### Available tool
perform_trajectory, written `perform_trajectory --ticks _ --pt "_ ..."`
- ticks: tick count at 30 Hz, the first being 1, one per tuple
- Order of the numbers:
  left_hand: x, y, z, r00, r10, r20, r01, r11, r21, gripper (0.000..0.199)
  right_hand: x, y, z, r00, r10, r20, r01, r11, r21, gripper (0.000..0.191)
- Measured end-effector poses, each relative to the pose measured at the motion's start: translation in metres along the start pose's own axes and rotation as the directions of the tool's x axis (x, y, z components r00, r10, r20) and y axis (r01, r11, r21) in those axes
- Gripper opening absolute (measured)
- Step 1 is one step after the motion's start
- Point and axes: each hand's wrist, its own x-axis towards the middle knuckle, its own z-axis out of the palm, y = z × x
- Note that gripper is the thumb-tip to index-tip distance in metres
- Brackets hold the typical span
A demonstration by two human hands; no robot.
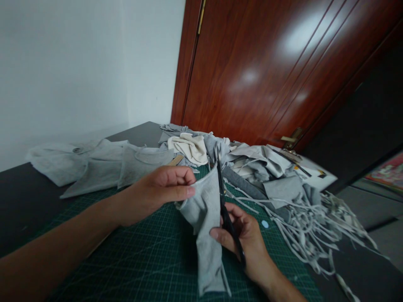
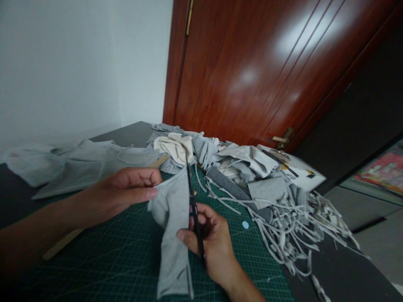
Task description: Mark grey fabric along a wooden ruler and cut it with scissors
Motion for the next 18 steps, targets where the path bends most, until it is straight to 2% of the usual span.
perform_trajectory --ticks 3,6,12,14,18 --pt "0.002 -0.006 0.003 0.99 0.001 -0.14 -0.016 0.995 -0.102 0.025 -0.001 -0.002 -0.001 0.998 -0.03 -0.056 0.028 0.999 -0.035 0.048" --pt "0.005 -0.013 0.009 0.98 -0.006 -0.201 -0.025 0.988 -0.151 0.024 -0.001 -0.003 0.0 0.996 -0.041 -0.085 0.038 0.999 -0.032 0.045" --pt "0.006 -0.01 0.01 0.949 0.003 -0.315 -0.05 0.989 -0.142 0.022 -0.004 -0.002 -0.007 0.999 0.037 0.022 -0.037 0.999 0.032 0.048" --pt "0.004 -0.004 0.006 0.943 0.017 -0.333 -0.063 0.99 -0.126 0.023 -0.006 -0.003 -0.011 0.997 0.052 0.05 -0.053 0.998 0.02 0.049" --pt "0.001 0.005 0.002 0.957 0.002 -0.29 -0.02 0.998 -0.058 0.027 -0.008 -0.004 -0.015 0.995 0.071 0.074 -0.073 0.997 0.027 0.049"
